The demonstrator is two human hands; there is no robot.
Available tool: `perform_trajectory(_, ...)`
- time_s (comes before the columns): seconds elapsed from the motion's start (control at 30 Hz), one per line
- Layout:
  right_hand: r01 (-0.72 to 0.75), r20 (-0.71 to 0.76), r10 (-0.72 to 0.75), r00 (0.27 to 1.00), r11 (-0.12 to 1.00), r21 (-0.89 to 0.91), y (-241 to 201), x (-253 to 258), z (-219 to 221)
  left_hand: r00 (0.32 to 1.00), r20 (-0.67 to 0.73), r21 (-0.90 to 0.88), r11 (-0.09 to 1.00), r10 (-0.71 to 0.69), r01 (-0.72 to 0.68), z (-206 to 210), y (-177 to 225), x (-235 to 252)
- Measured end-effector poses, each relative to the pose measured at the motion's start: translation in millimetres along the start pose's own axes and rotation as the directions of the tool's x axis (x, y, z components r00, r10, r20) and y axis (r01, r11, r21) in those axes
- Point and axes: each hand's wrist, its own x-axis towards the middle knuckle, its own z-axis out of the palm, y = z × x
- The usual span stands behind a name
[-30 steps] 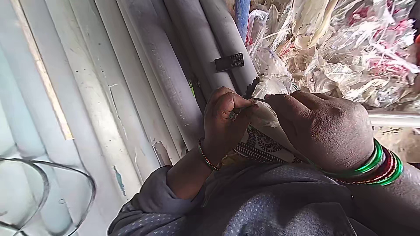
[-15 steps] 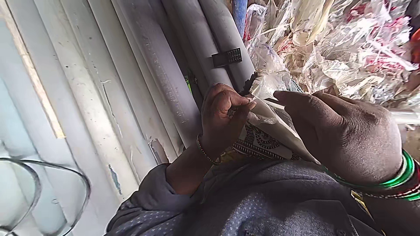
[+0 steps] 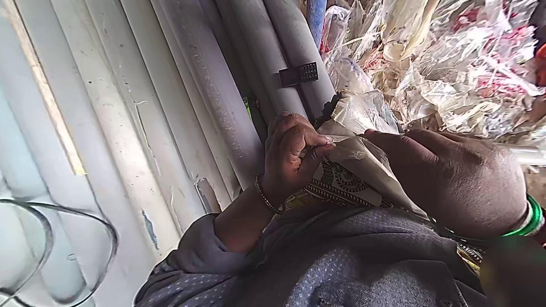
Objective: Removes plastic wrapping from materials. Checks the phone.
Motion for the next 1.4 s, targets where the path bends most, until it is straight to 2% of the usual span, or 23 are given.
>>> perform_trajectory(0.13,-0.068,-0.037,0.072,0.997,0.991,0.111,-2,6,-1,1.0,0.009,-0.003,1.0,-0.013,0.013,0,-1,-1)
perform_trajectory(0.27,-0.161,-0.055,0.173,0.983,0.971,0.174,6,-2,1,0.997,0.048,0.139,0.989,-0.063,0.056,-7,7,11)
perform_trajectory(0.37,-0.246,-0.035,0.259,0.965,0.946,0.21,19,-25,1,0.989,0.1,0.181,0.98,-0.107,0.088,-10,14,23)
perform_trajectory(0.5,-0.407,0.001,0.422,0.906,0.873,0.267,31,-65,0,0.98,0.194,0.259,0.966,-0.036,-0.016,-5,22,36)
perform_trajectory(0.63,-0.517,0.015,0.539,0.842,0.8,0.303,36,-104,2,0.95,0.304,0.43,0.901,-0.078,-0.063,-1,36,46)
perform_trajectory(0.73,-0.523,-0.005,0.563,0.827,0.771,0.363,35,-127,10,0.948,0.298,0.498,0.865,-0.109,-0.057,1,44,47)
perform_trajectory(0.83,-0.521,-0.021,0.582,0.813,0.743,0.421,34,-139,20,0.956,0.283,0.525,0.847,-0.083,-0.082,2,44,47)
perform_trajectory(1.07,-0.509,-0.022,0.607,0.795,0.686,0.52,33,-152,28,0.949,0.275,0.453,0.851,0.152,-0.267,-12,36,25)
perform_trajectory(1.2,-0.505,-0.027,0.62,0.784,0.663,0.553,30,-153,30,0.958,0.223,0.423,0.868,0.179,-0.261,-14,34,10)
perform_trajectory(1.4,-0.531,0.012,0.659,0.752,0.595,0.603,27,-155,32,0.958,0.233,0.428,0.868,0.165,-0.253,-20,38,-2)
